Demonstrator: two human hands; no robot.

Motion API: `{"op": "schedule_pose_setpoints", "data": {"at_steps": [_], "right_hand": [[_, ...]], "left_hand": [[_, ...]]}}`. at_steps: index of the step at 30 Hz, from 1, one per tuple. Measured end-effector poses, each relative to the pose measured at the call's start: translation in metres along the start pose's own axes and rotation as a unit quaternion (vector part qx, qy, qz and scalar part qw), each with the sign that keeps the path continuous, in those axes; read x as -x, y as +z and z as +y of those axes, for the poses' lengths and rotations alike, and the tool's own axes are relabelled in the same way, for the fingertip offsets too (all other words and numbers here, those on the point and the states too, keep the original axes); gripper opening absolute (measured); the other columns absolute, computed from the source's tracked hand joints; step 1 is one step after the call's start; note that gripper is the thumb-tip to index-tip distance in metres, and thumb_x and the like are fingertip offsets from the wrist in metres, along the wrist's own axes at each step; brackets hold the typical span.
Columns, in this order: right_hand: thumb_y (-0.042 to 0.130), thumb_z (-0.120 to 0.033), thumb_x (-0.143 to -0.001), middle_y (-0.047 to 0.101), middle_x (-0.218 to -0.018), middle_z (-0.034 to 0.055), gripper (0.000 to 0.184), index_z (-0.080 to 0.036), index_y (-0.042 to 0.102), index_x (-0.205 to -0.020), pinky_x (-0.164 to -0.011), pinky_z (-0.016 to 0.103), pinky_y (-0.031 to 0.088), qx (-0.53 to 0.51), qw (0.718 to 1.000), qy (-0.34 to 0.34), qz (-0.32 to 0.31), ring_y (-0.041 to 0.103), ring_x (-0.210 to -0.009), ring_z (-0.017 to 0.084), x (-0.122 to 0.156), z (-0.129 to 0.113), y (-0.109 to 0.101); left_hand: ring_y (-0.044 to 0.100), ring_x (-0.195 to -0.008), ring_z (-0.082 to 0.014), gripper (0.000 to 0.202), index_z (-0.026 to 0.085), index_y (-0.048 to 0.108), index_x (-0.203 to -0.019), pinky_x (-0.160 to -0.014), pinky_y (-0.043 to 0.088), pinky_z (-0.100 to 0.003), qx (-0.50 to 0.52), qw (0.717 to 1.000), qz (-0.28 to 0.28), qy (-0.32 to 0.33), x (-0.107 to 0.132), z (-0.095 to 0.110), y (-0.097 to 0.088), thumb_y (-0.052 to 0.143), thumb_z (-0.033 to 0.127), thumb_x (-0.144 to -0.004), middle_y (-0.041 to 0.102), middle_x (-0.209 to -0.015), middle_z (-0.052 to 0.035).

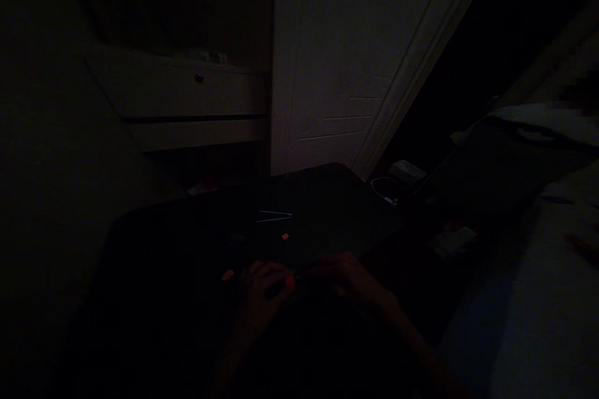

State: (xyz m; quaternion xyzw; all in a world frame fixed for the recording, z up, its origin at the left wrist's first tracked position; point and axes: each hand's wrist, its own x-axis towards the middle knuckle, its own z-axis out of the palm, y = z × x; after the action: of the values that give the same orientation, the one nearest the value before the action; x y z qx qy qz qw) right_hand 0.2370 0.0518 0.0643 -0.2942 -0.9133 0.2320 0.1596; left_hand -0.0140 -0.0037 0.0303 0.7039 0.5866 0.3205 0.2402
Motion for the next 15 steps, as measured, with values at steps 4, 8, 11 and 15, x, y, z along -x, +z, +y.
{"op": "schedule_pose_setpoints", "data": {"at_steps": [4,8,11,15], "right_hand": [[0.056,-0.013,-0.103,0.075,-0.100,0.0065,0.037,-0.024,0.077,-0.131,-0.075,0.024,0.049,-0.035,0.999,0.008,0.037,0.070,-0.083,0.016,0.003,-0.001,0.001],[0.057,-0.020,-0.104,0.076,-0.090,0.0061,0.033,-0.024,0.078,-0.129,-0.070,0.025,0.051,-0.057,0.995,0.010,0.087,0.070,-0.076,0.017,0.010,-0.007,0.020],[0.056,-0.028,-0.106,0.082,-0.100,0.0091,0.032,-0.023,0.080,-0.126,-0.075,0.028,0.057,-0.139,0.970,0.078,0.185,0.075,-0.082,0.020,0.012,-0.021,0.043],[0.059,-0.035,-0.105,0.083,-0.113,0.0093,0.029,-0.024,0.083,-0.118,-0.092,0.036,0.061,-0.241,0.920,0.182,0.251,0.080,-0.099,0.026,0.006,-0.043,0.069]], "left_hand": [[0.069,-0.105,-0.0275,0.019,0.036,0.083,-0.106,-0.096,0.050,-0.047,-0.008,1.000,0.003,0.004,0.001,-0.002,-0.001,0.077,0.030,-0.089,0.080,-0.111,-0.0003],[0.069,-0.104,-0.0269,0.017,0.035,0.083,-0.104,-0.094,0.050,-0.045,-0.017,1.000,-0.002,0.006,0.001,-0.002,-0.002,0.076,0.029,-0.090,0.080,-0.110,-0.0006],[0.070,-0.103,-0.0270,0.012,0.033,0.082,-0.099,-0.093,0.050,-0.045,-0.015,1.000,-0.006,0.003,0.000,-0.002,0.000,0.078,0.029,-0.088,0.081,-0.106,-0.0012],[0.070,-0.103,-0.0285,0.010,0.030,0.081,-0.095,-0.095,0.050,-0.047,-0.001,1.000,0.014,-0.002,0.000,-0.005,0.004,0.082,0.030,-0.085,0.081,-0.103,-0.0023]]}}
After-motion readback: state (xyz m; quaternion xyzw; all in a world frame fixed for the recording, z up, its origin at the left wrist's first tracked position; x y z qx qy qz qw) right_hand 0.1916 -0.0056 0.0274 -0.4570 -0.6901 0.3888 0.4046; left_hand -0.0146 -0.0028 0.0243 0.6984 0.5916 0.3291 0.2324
